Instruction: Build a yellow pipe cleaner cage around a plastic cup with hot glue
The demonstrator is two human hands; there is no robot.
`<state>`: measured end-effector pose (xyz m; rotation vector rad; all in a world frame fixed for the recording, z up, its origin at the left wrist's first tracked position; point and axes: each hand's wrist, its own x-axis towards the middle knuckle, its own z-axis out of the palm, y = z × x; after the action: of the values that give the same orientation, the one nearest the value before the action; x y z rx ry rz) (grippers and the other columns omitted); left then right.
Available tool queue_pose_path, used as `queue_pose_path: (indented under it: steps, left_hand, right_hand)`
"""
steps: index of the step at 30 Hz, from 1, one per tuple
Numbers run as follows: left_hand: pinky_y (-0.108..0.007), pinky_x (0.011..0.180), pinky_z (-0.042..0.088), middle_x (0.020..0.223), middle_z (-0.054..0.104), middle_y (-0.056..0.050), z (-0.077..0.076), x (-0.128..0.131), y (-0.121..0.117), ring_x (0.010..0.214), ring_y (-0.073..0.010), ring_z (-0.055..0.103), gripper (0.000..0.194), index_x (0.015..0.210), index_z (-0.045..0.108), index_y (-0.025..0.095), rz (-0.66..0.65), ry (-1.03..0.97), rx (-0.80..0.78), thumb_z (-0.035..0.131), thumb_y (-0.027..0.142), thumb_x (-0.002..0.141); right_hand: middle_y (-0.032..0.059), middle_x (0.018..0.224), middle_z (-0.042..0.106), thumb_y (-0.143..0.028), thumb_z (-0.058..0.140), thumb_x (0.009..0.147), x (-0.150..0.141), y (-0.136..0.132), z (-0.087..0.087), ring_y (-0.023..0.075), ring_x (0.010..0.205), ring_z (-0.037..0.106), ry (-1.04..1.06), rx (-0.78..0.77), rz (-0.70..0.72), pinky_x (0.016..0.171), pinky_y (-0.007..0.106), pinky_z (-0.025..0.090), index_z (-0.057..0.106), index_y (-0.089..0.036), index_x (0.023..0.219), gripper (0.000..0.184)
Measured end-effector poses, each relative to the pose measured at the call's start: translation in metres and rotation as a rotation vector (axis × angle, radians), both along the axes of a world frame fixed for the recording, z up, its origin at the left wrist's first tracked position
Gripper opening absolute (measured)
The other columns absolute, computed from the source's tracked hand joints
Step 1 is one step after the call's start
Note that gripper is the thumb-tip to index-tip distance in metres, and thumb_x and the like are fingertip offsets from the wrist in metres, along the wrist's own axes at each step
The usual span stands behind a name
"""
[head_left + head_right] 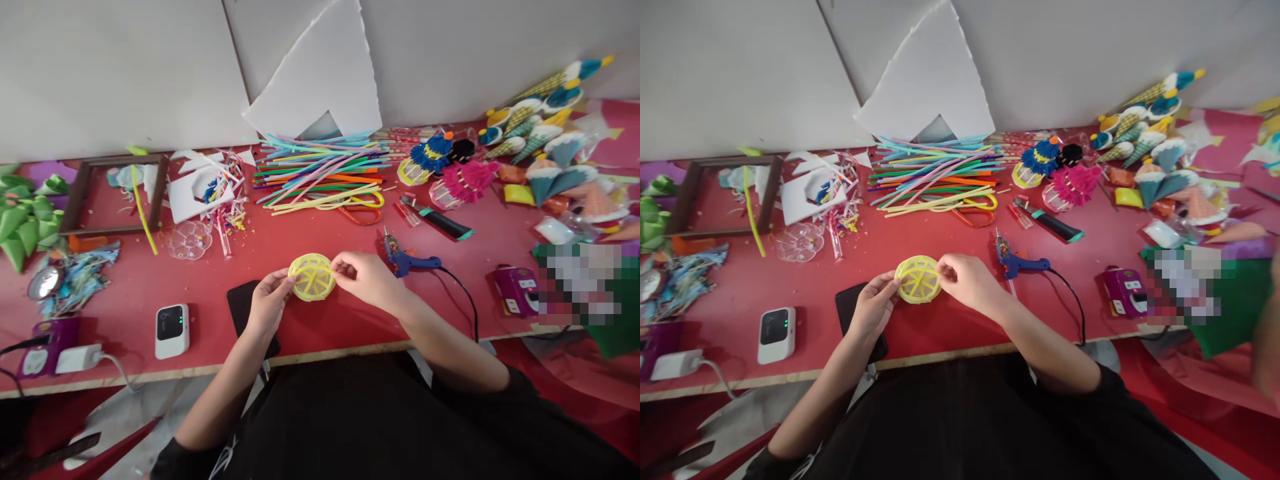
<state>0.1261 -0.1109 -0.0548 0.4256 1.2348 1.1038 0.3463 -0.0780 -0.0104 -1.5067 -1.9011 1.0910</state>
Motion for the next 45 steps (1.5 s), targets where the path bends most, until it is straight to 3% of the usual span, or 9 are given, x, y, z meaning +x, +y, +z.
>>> queue_pose_path:
  steps: [11, 16, 21, 25, 31, 36, 38, 41, 45]
  left_hand:
    - [-0.029, 0.081, 0.060, 0.086, 0.081, -0.008, 0.000, -0.004, -0.002, 0.087, -0.0210, 0.078, 0.056, 0.102, 0.072, 0.015, -0.098, 0.146, 0.062, 0.094, 0.052, 0.066]
    - [-0.028, 0.081, 0.060, 0.090, 0.081, -0.006, 0.004, -0.007, -0.004, 0.090, -0.0205, 0.078, 0.045, 0.104, 0.072, 0.018, -0.170, 0.306, 0.138, 0.088, 0.048, 0.076]
    - [-0.028, 0.074, 0.059, 0.086, 0.080, -0.005, 0.007, -0.010, -0.004, 0.083, -0.0211, 0.077, 0.039, 0.102, 0.074, 0.020, -0.294, 0.392, 0.185, 0.083, 0.050, 0.079]
    - [-0.029, 0.074, 0.058, 0.087, 0.079, -0.005, 0.008, -0.009, -0.005, 0.082, -0.0213, 0.076, 0.039, 0.106, 0.074, 0.020, -0.365, 0.453, 0.221, 0.075, 0.053, 0.085]
    - [-0.027, 0.066, 0.051, 0.076, 0.074, 0.000, 0.005, -0.008, -0.010, 0.066, -0.0172, 0.066, 0.045, 0.125, 0.068, 0.020, -0.341, 0.621, 0.275, 0.069, 0.049, 0.091]
    - [-0.026, 0.061, 0.048, 0.075, 0.073, -0.002, 0.001, -0.007, -0.014, 0.063, -0.0173, 0.065, 0.043, 0.121, 0.069, 0.019, -0.325, 0.682, 0.298, 0.067, 0.051, 0.093]
    - [-0.027, 0.059, 0.048, 0.075, 0.073, -0.002, 0.000, -0.008, -0.014, 0.060, -0.0170, 0.064, 0.042, 0.118, 0.069, 0.020, -0.319, 0.683, 0.294, 0.064, 0.054, 0.094]
    - [-0.027, 0.059, 0.050, 0.073, 0.072, -0.001, -0.002, -0.009, -0.013, 0.060, -0.0169, 0.063, 0.041, 0.115, 0.070, 0.020, -0.309, 0.680, 0.290, 0.063, 0.056, 0.095]
    - [-0.028, 0.065, 0.053, 0.077, 0.073, -0.002, -0.001, -0.012, -0.013, 0.066, -0.0185, 0.067, 0.038, 0.109, 0.072, 0.021, -0.307, 0.677, 0.303, 0.065, 0.055, 0.093]
  right_hand:
    - [0.0065, 0.087, 0.075, -0.021, 0.054, 0.088, 0.015, 0.013, -0.029, 0.0188, 0.071, 0.069, -0.104, 0.263, -0.198, 0.068, 0.032, 0.057, 0.066, -0.022, 0.097, 0.015]
    - [0.0067, 0.087, 0.076, -0.017, 0.058, 0.088, 0.021, 0.012, -0.048, 0.0225, 0.078, 0.072, -0.208, 0.308, -0.113, 0.069, 0.033, 0.056, 0.069, -0.024, 0.088, 0.013]
    - [0.0077, 0.090, 0.078, -0.022, 0.061, 0.093, 0.025, 0.023, -0.044, 0.0226, 0.080, 0.073, -0.282, 0.323, -0.064, 0.073, 0.033, 0.056, 0.075, -0.022, 0.090, 0.015]
    - [0.0127, 0.102, 0.079, -0.023, 0.057, 0.098, 0.027, 0.070, -0.028, 0.0259, 0.095, 0.074, -0.329, 0.358, -0.076, 0.086, 0.037, 0.056, 0.078, -0.019, 0.104, 0.023]
    - [0.0120, 0.122, 0.078, -0.017, 0.050, 0.101, 0.013, 0.179, -0.009, 0.0252, 0.112, 0.072, -0.384, 0.376, 0.008, 0.102, 0.037, 0.052, 0.077, -0.017, 0.118, 0.032]
    - [0.0144, 0.133, 0.072, -0.013, 0.049, 0.102, -0.006, 0.256, -0.003, 0.0265, 0.126, 0.066, -0.492, 0.375, 0.114, 0.113, 0.043, 0.049, 0.073, -0.014, 0.125, 0.033]
    - [0.0135, 0.138, 0.067, -0.026, 0.059, 0.103, -0.014, 0.278, -0.005, 0.0263, 0.127, 0.064, -0.556, 0.369, 0.165, 0.110, 0.048, 0.052, 0.068, -0.016, 0.129, 0.030]
    - [0.0108, 0.137, 0.064, -0.042, 0.068, 0.099, -0.025, 0.298, -0.008, 0.0251, 0.119, 0.066, -0.677, 0.324, 0.230, 0.101, 0.049, 0.059, 0.062, -0.018, 0.134, 0.043]
    - [0.0104, 0.135, 0.065, -0.042, 0.067, 0.100, -0.035, 0.315, -0.003, 0.0239, 0.117, 0.067, -0.796, 0.277, 0.263, 0.098, 0.046, 0.060, 0.063, -0.020, 0.133, 0.039]
